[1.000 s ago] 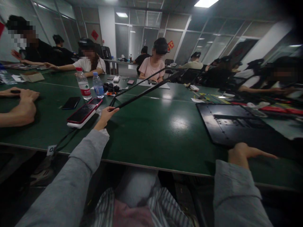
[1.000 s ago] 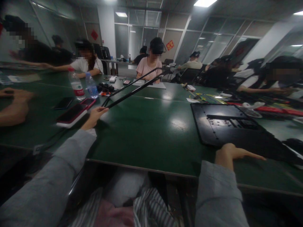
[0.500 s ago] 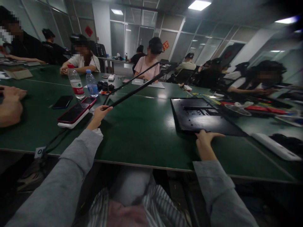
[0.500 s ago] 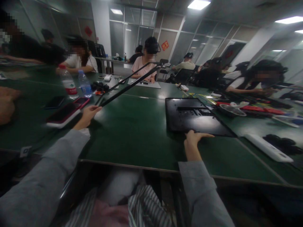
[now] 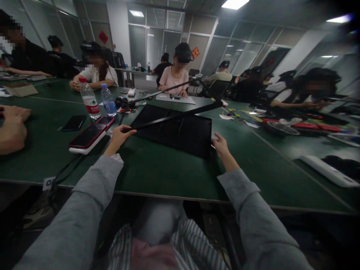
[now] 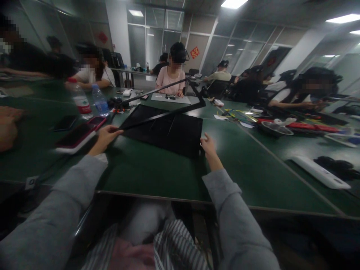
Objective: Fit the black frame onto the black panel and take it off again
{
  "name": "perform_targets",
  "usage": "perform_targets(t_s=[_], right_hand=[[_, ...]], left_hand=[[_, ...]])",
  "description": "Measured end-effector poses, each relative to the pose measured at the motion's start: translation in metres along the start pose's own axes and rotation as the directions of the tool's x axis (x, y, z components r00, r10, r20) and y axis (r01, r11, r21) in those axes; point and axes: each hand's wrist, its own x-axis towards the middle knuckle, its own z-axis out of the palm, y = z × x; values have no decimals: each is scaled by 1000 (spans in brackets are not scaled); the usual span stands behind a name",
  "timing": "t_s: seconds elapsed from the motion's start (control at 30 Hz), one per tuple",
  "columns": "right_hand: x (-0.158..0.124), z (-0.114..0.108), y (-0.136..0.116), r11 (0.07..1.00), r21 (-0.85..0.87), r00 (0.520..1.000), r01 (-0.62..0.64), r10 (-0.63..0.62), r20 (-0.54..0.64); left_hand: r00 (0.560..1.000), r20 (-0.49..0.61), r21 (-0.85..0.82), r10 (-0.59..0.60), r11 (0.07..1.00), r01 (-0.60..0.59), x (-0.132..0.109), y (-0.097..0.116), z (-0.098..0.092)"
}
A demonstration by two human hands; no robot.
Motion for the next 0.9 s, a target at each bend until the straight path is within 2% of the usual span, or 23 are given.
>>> perform_targets(t_s=[0.03, 0.07, 0.1, 0.2, 0.27, 0.33, 0.4, 0.47, 0.63, 0.73, 0.9], right_hand=[[3, 5, -4, 999, 41, 996, 35, -31, -85], [5, 8, -8, 992, 100, 991, 71, -58, -120], [6, 10, -12, 981, 165, 992, 99, -84, -98], [4, 7, -20, 958, 259, 976, 124, -165, 140], [2, 5, -20, 969, 202, 958, 144, -188, 218], [1, 7, -14, 979, 96, 966, 180, -194, 172], [3, 13, -3, 968, -33, 966, 248, -245, 79], [4, 20, 8, 924, -180, 940, 338, -339, 24], [2, 29, 22, 740, -470, 851, 481, -523, 47], [1, 30, 24, 694, -531, 831, 486, -555, 36], [2, 29, 26, 728, -529, 868, 436, -496, 33]], left_hand=[[1000, 14, 32, 20, 999, -20, 1, -2, -1], [999, 29, 70, 43, 997, -45, 1, -3, -1], [997, 45, 112, 68, 991, -73, 0, -4, -2], [985, 95, 231, 144, 959, -163, -4, -4, -1], [975, 136, 278, 178, 937, -210, -7, -4, 1], [965, 172, 308, 199, 919, -244, -7, -4, 1], [959, 200, 336, 202, 905, -261, -7, -5, 0], [953, 226, 356, 199, 894, -271, -6, -6, -2], [948, 269, 358, 171, 896, -263, -7, -5, -6], [949, 275, 348, 155, 904, -248, -8, -4, -5], [932, 309, 346, 189, 891, -295, -7, -7, -2]])
